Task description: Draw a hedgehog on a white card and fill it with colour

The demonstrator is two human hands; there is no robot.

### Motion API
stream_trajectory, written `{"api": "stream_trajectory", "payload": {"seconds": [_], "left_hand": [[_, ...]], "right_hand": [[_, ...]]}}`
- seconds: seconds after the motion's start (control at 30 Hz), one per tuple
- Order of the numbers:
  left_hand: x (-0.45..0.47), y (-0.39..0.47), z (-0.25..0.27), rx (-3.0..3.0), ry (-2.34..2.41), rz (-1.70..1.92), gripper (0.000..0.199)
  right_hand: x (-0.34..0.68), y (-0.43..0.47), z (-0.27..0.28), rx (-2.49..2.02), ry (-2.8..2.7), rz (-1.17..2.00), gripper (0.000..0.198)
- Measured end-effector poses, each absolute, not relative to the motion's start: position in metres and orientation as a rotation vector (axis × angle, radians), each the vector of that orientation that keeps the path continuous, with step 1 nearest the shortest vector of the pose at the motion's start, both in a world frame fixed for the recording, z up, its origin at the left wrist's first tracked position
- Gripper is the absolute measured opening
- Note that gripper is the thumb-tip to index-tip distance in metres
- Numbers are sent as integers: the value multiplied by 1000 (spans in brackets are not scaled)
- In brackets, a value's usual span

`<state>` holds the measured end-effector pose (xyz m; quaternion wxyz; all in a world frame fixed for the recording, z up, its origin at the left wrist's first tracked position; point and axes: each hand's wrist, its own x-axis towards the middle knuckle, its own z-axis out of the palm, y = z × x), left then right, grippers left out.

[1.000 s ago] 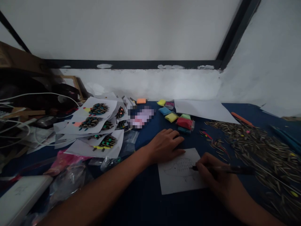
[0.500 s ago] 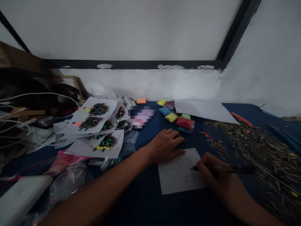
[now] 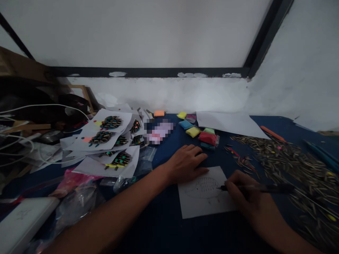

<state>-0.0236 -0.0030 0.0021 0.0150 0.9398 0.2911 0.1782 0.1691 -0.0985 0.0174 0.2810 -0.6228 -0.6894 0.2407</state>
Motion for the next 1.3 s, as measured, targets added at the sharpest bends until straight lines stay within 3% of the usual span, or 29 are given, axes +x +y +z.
{"api": "stream_trajectory", "payload": {"seconds": [1.3], "left_hand": [[-23, -3, 2, 2926, 909, 560, 40]], "right_hand": [[165, -98, 20, -1655, -1877, 655, 25]]}}
